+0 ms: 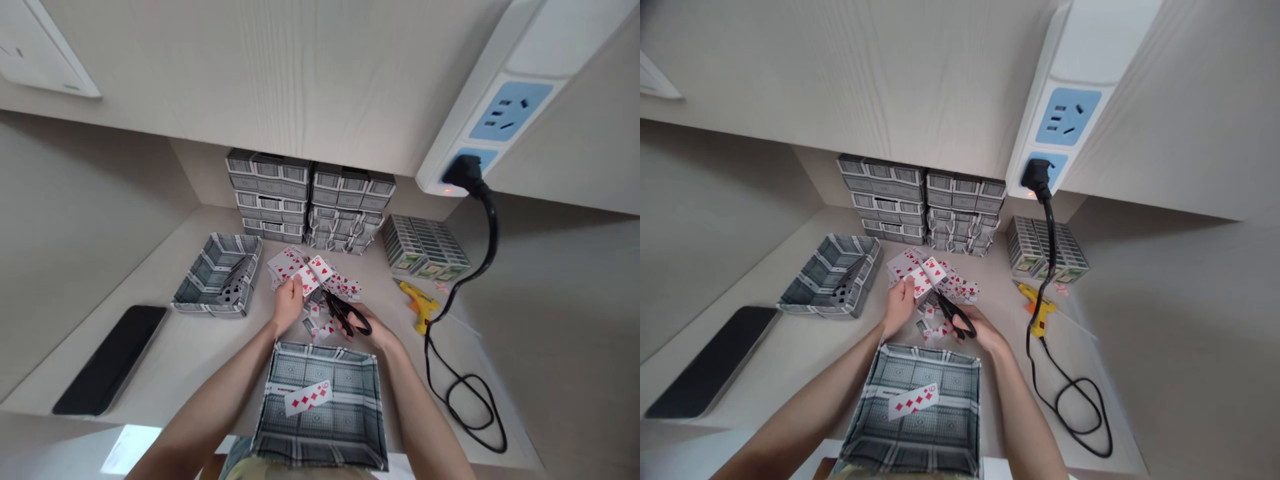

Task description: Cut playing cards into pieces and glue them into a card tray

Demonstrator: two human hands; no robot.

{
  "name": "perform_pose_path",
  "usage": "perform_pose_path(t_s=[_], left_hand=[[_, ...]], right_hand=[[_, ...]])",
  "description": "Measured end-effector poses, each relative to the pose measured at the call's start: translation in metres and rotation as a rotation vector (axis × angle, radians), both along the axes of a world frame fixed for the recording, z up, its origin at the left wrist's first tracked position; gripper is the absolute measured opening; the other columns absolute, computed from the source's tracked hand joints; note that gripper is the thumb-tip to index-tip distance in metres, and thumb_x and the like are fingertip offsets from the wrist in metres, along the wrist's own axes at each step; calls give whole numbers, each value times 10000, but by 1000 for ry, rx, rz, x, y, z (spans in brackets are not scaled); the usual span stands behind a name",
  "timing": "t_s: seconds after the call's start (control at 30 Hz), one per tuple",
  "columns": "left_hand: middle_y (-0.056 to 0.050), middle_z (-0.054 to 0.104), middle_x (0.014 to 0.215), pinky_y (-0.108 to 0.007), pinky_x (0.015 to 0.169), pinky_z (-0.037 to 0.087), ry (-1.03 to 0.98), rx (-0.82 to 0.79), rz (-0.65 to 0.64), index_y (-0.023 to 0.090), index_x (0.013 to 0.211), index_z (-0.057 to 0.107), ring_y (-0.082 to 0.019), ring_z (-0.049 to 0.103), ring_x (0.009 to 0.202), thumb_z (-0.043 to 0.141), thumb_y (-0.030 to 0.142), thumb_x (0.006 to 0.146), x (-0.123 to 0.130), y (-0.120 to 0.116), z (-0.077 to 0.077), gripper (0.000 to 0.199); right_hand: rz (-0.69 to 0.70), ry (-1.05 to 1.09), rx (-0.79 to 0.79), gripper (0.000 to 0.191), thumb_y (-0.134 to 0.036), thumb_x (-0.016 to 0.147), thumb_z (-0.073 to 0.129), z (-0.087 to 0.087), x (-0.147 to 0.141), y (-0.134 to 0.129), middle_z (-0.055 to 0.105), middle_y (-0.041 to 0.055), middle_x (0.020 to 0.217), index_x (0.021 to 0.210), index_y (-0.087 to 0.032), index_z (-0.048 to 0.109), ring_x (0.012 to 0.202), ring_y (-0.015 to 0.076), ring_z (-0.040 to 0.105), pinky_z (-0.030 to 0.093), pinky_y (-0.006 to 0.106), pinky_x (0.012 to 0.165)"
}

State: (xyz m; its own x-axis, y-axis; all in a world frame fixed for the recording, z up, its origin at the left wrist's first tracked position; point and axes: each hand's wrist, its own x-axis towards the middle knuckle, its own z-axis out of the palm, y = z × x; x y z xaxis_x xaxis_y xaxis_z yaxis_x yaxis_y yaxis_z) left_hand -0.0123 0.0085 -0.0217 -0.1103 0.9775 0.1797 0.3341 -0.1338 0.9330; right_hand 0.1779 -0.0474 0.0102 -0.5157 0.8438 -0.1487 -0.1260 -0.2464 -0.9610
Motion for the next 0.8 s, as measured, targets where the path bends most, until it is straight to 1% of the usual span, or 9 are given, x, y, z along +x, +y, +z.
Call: perform_pose_path(t_s=[0.13,0.27,0.53,0.8], left_hand=[[19,474,444,-217,439,322,58,18,23,186,569,404,-109,462,435,289,445,846,0,-1,0,396],[16,476,447,-218,445,325,86,21,22,185,566,401,-111,466,446,278,442,849,0,-1,1,401],[21,456,437,-217,440,315,49,28,13,187,560,402,-108,446,434,301,456,837,0,1,0,399],[18,466,434,-217,443,319,51,24,17,184,556,416,-111,461,439,307,450,839,0,0,1,403]], right_hand=[[4,16,-1,537,-623,636,590,2,0,0,497,18,673,824,-122,538,491,76,417,321,201,401],[12,-2,1,545,-635,640,575,4,1,-1,493,17,656,813,-119,549,502,80,409,323,201,403],[0,4,-4,513,-603,658,582,3,1,-1,493,21,679,834,-123,561,511,80,420,334,197,403],[3,-34,1,531,-621,646,577,7,1,-1,492,15,654,837,-126,550,517,92,422,327,204,404]])
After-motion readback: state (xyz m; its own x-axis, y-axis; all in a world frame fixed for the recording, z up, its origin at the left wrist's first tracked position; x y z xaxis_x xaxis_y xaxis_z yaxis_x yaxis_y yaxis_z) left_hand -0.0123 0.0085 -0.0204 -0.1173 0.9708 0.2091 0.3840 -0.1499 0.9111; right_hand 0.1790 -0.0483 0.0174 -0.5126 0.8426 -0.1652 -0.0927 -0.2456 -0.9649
